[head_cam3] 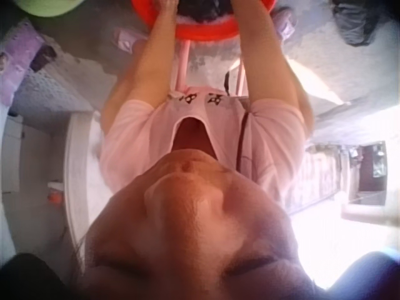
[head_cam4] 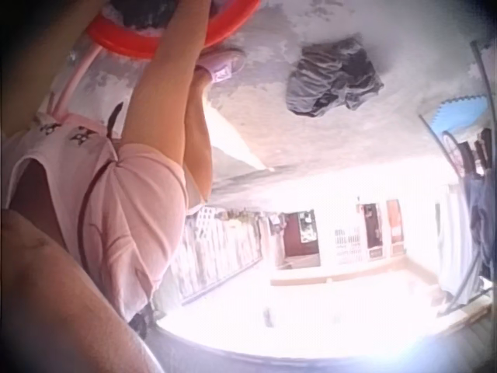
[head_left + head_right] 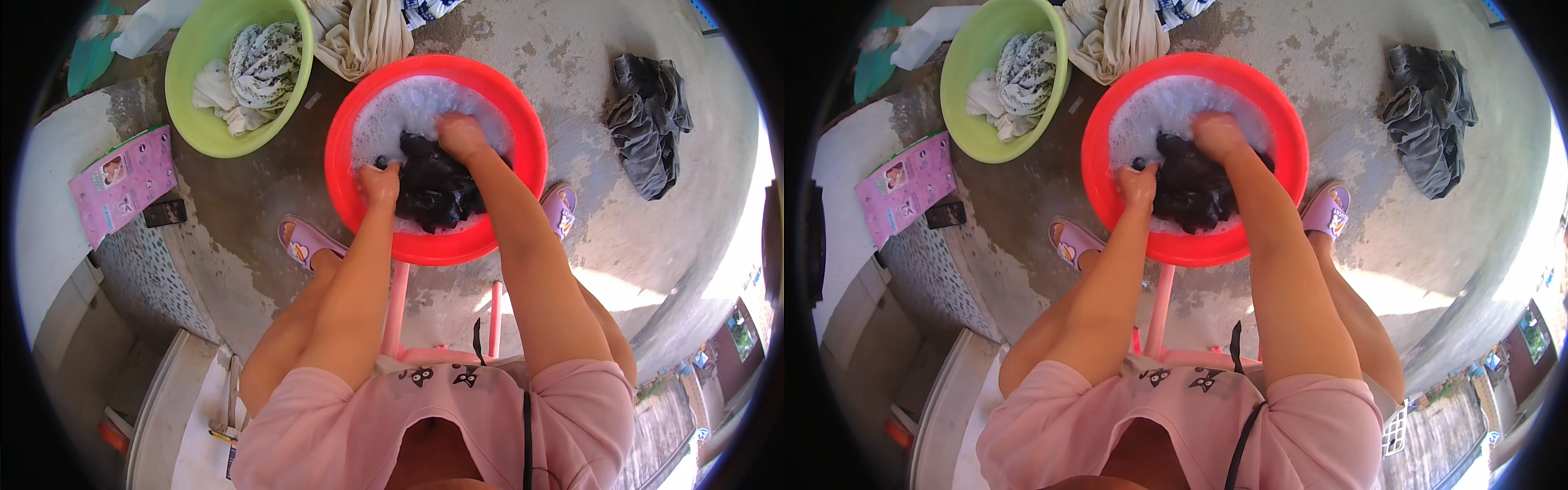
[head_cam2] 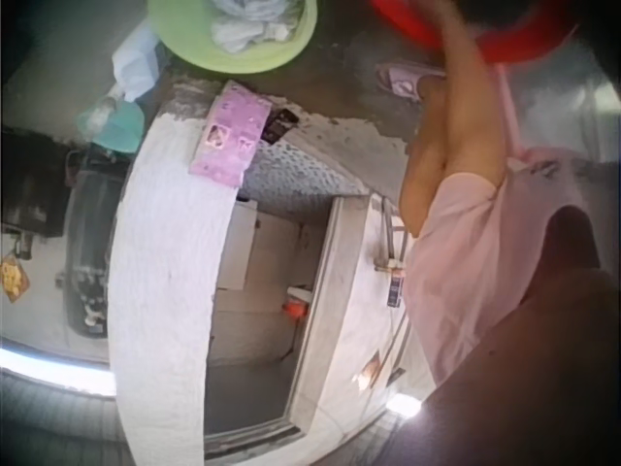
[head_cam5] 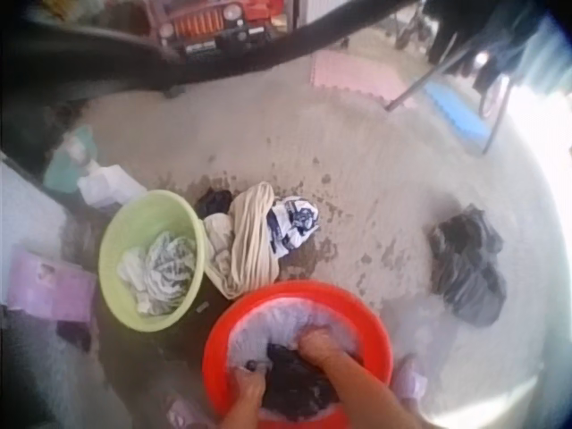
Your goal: The person washes clothes by hand in a red basin, scrubbing a black garment and then a gray garment in soapy water.
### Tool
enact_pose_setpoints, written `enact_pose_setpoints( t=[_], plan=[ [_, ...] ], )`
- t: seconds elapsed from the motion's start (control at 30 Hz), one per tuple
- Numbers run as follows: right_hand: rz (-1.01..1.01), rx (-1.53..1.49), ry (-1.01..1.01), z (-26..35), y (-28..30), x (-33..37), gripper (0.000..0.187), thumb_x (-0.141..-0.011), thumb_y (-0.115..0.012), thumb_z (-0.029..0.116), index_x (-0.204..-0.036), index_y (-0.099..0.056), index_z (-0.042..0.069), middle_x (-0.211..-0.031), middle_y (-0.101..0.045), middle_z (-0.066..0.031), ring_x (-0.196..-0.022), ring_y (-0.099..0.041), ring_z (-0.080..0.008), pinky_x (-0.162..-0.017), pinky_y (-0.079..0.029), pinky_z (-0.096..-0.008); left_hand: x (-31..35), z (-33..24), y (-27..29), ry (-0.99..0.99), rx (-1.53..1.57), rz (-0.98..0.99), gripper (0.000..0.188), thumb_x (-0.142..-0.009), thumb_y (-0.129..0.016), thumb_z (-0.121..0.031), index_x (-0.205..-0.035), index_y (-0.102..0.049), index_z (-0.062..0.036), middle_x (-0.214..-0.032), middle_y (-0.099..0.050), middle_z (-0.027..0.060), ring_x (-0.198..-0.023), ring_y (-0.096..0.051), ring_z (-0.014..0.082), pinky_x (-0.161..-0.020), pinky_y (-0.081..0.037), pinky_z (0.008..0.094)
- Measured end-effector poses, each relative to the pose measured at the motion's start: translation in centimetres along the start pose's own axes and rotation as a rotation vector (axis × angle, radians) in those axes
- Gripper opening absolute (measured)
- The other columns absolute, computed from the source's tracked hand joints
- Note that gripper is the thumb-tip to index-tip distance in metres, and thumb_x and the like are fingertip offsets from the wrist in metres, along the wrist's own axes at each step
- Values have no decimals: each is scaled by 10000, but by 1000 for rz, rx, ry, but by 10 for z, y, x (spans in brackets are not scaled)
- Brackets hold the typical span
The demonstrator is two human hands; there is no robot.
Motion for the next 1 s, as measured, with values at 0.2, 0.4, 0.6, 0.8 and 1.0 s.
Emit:
enact_pose_setpoints(
  t=[0.2,0.4,0.6,0.8,1.0],
  plan=[
    [-379,-66,27,-20,-46,-13,304,-861,-540,222,-1066,-597,6,-1043,-643,-207,-922,-643,-351,-787,-506,-437,7,-22,-6,101,882,177,362,-805,-699,-131,-1108,-593,36,-1061,-644,106,-978,-611,259,-882,-483,400],
    [-488,-728,134,95,20,80,174,-850,-576,169,-949,-612,32,-869,-635,-199,-856,-593,-435,-738,-485,-459,3,-44,-17,188,1384,651,422,-889,-648,-279,-1217,-555,-32,-1129,-626,104,-1057,-592,262,-923,-490,386],
    [-811,-479,98,108,23,83,224,-765,-672,246,-672,-585,62,-632,-602,-144,-587,-600,-368,-546,-489,-442,47,-47,-32,183,1147,638,431,-926,-579,-356,-1208,-556,-31,-1136,-612,77,-1034,-594,232,-885,-496,367],
    [-794,-652,69,118,36,82,222,-786,-648,190,-655,-590,20,-622,-587,-190,-589,-597,-382,-556,-480,-398,38,-29,-23,158,1334,855,412,-919,-571,-396,-1118,-593,-36,-1008,-631,84,-912,-622,212,-793,-504,363],
    [-625,-410,-221,30,24,65,215,-823,-622,230,-712,-613,47,-650,-626,-174,-638,-618,-384,-597,-490,-459,92,-71,-27,431,1049,618,462,-854,-697,-280,-1174,-560,23,-1049,-640,110,-907,-650,242,-802,-542,394]
  ],
)
Point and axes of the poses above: each hand's wrist, its own x-axis away from the middle knuckle, its own y-axis out of the back of the hand, z = x × y, the point moved 1 cm from there along -x, towards the middle knuckle
